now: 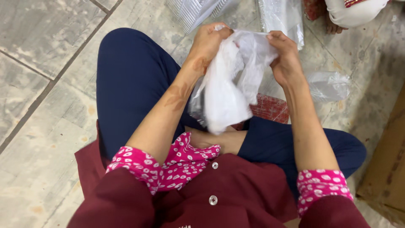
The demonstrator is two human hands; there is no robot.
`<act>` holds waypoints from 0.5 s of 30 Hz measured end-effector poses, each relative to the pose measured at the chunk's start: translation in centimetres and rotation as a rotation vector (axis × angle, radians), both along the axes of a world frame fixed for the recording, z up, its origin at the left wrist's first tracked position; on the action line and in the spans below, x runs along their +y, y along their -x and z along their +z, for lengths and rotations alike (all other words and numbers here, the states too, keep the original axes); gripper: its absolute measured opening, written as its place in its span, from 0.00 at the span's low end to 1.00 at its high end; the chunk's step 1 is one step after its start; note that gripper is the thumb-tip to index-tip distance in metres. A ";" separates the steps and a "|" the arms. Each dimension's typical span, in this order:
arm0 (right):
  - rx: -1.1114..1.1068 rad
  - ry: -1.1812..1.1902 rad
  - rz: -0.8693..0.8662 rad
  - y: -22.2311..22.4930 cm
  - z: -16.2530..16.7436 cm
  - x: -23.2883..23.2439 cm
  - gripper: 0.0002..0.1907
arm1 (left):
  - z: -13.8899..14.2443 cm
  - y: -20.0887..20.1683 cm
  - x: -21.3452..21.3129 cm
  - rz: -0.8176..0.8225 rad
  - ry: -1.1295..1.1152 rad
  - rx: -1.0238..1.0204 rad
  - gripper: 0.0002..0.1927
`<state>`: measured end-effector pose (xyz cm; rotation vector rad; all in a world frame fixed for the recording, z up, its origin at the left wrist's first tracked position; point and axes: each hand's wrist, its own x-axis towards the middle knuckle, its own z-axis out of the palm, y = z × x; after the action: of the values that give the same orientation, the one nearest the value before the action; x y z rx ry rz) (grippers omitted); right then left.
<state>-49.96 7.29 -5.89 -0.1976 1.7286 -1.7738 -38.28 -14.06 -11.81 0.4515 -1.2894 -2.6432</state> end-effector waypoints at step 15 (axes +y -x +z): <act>-0.429 0.013 0.011 4.9 -4.5 -1.1 0.15 | 0.3 0.5 -0.7 0.211 0.394 -0.405 0.13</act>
<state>-54.87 6.23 -10.38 0.1595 1.4035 -1.6720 -38.83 -14.79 -11.53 1.0250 -1.7147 -2.1189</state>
